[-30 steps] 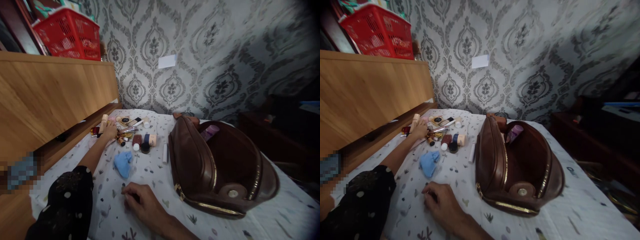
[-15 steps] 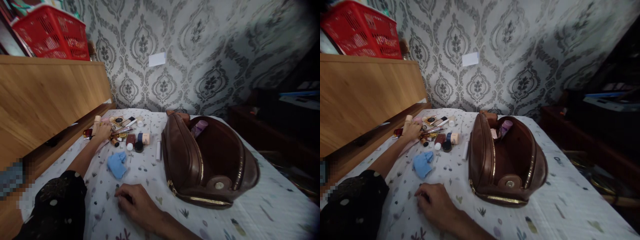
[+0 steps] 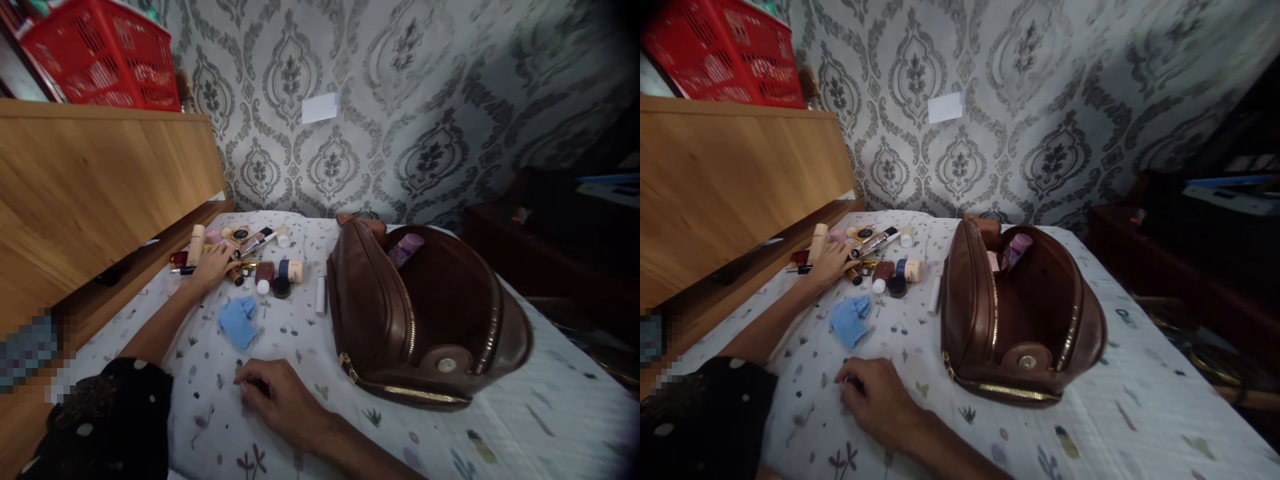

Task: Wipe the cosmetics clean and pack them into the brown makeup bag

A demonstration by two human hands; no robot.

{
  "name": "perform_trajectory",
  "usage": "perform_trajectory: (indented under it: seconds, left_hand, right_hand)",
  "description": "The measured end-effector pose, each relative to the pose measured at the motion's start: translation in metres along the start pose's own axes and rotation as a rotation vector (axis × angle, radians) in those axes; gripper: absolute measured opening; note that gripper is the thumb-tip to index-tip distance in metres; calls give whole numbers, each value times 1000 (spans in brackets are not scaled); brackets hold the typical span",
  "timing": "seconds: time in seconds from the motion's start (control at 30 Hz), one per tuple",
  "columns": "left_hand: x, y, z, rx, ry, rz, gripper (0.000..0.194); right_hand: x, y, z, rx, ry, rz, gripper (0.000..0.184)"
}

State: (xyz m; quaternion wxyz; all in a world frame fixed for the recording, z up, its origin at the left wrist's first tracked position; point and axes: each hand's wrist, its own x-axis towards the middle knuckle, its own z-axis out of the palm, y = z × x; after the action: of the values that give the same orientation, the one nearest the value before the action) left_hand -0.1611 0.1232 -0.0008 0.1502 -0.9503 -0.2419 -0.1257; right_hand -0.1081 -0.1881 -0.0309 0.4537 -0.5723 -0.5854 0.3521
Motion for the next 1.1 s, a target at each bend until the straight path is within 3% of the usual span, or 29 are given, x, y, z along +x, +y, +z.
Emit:
perform_trajectory:
  seconds: [0.23,0.43,0.53,0.63,0.73,0.83,0.93,1.1]
  left_hand:
    - [-16,27,-5,50,64,202,41]
    - [-23,5,0,197,125,357,36]
    - [-18,-12,-2,231,139,291,37]
    - [-17,-15,-9,222,185,192,43]
    - [-27,0,-16,162,194,152,43]
    - [-44,20,-15,110,90,181,40]
    - [-61,35,-9,69,21,105,41]
    - [-81,46,-18,-210,-27,42,41]
  right_hand:
    - [-1,-2,0,22,-13,24,24]
    - [-1,1,1,2,-1,-9,23]
    - [0,1,0,-10,-7,-21,23]
    - [-1,1,0,-16,-7,-29,23]
    - [-1,1,0,-17,-7,-31,22]
    - [-1,1,1,-9,-1,-34,21]
    - [-1,1,1,0,2,-28,22]
    - [-1,1,2,-15,10,-39,22]
